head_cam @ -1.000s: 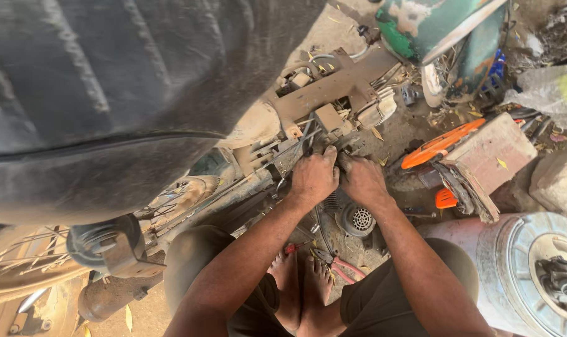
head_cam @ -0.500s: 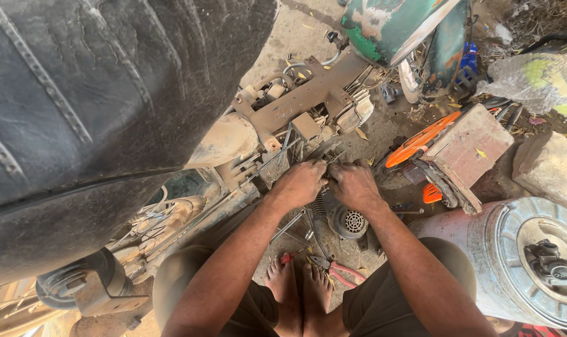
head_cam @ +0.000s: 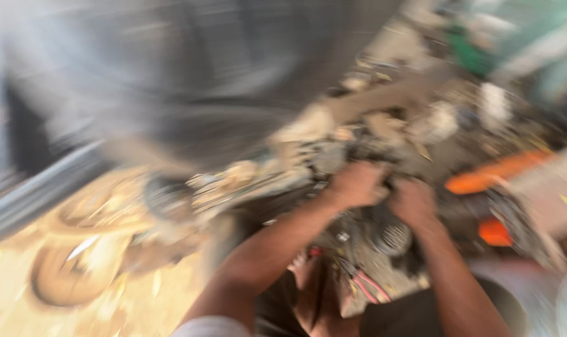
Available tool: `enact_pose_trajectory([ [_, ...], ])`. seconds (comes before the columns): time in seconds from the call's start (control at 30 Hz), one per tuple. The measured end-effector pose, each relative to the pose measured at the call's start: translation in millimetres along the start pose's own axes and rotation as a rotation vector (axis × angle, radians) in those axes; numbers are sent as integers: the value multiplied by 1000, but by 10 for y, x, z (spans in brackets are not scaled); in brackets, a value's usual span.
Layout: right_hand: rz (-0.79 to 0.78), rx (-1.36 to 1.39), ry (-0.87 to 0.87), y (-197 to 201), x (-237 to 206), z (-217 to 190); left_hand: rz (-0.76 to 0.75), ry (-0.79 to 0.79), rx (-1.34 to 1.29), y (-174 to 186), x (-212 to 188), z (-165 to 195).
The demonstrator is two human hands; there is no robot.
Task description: The person sits on the ground and uses pliers and a wrench to adjust and tighten components on a motorcycle engine. The person repeatedly manipulates a small part near the engine block and occasionally repositions tools.
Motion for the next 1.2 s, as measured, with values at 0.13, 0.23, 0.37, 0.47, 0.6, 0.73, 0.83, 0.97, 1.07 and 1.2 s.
enact_pose_trajectory([
  [0.13,-77,64,2,-14,95,-101,-126,103,119,-76,-5,-57],
  [0.23,-126,-41,-15,28,77,-81,-11,24,176,-22,-10,58],
  [0.37,-102,-3,30,88,54,-91,-27,-6,199,49,-37,106],
  [0.47,-23,-16,75,132,42,-84,-120,45,194,24,-56,62],
  [0.6,-82,57,40,80,-54,66,129,-43,4,-22,-97,71],
  [0.73,-10,283,35,88,-205,182,-1,-8,-6,-268,-69,-4],
  [0.83,-49,348,18,81,-194,138,28,-100,-56,-235,-90,-9],
  [0.97,-65,363,54,144,-122,45,54,-173,-49,-164,-86,44],
  [1.07,-77,449,78,174,-117,54,-48,-23,-73,-210,-70,4],
  [1.2,26,476,135,206,-139,70,-8,-94,-60,-193,-65,28],
])
Point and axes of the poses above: each hand's wrist, its own x-axis towards the middle knuckle, its own y-axis out of the back of the hand, z = x × y, the point moved 5 cm from there along x, towards the middle knuckle, and after that the axes turned 9 degrees about -x, right-handed, at the moved point
